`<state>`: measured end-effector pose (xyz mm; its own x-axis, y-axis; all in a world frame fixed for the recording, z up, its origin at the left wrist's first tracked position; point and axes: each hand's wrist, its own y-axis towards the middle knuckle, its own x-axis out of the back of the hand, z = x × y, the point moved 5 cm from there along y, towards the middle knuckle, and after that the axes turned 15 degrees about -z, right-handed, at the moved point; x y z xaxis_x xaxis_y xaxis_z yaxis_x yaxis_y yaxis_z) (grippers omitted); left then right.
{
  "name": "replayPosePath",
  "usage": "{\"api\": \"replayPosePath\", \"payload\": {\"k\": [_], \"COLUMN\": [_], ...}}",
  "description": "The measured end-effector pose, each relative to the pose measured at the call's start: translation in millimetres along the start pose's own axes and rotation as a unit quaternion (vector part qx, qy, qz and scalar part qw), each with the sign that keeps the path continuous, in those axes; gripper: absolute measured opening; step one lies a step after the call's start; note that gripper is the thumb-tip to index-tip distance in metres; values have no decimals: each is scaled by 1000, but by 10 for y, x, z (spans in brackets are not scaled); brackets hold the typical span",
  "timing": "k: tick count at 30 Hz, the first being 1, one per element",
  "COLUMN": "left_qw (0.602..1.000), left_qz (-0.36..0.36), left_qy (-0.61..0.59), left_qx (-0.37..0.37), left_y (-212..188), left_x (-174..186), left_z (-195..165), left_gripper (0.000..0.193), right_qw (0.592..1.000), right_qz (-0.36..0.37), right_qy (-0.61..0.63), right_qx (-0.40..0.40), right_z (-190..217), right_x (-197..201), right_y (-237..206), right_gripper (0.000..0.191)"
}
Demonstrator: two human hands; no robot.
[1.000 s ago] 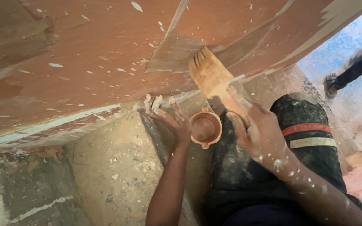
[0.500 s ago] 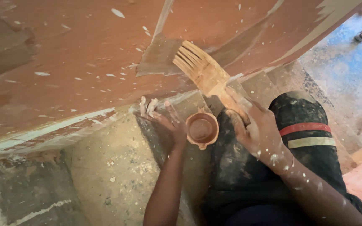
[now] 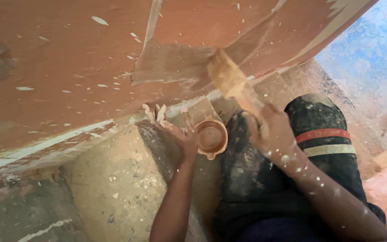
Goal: The person sits on a concrete staircase and uses a wide brush to apply a light-colored coating to the riser of a step. They repeatedly dip the brush into a small container held in the left hand and brush the surface.
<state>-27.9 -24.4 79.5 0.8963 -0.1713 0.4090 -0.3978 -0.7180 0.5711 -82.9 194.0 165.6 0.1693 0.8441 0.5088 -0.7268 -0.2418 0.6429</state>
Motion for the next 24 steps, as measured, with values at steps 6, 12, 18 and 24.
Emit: {"api": "replayPosePath", "payload": {"k": [6,12,18,24], "left_qw": [995,1000,999,997], "left_qz": [22,9,14,19], "left_qy": [-67,0,-29,68], "left_qx": [71,11,28,6], "left_y": [2,-71,-139,-232], "left_x": [44,-76,-128,-218], "left_z": [-53,19,70,107], "left_gripper": [104,78,96,85], "right_qw": [993,996,988,984], "right_qz": [26,0,-84,-17], "right_qy": [109,35,-73,55], "right_qx": [-24,-80,-110,-171], "right_z": [320,-341,-1011,-767], "right_x": [87,118,240,35], "right_y": [37,-17,-206,-306], "right_gripper": [33,28,15,14]}}
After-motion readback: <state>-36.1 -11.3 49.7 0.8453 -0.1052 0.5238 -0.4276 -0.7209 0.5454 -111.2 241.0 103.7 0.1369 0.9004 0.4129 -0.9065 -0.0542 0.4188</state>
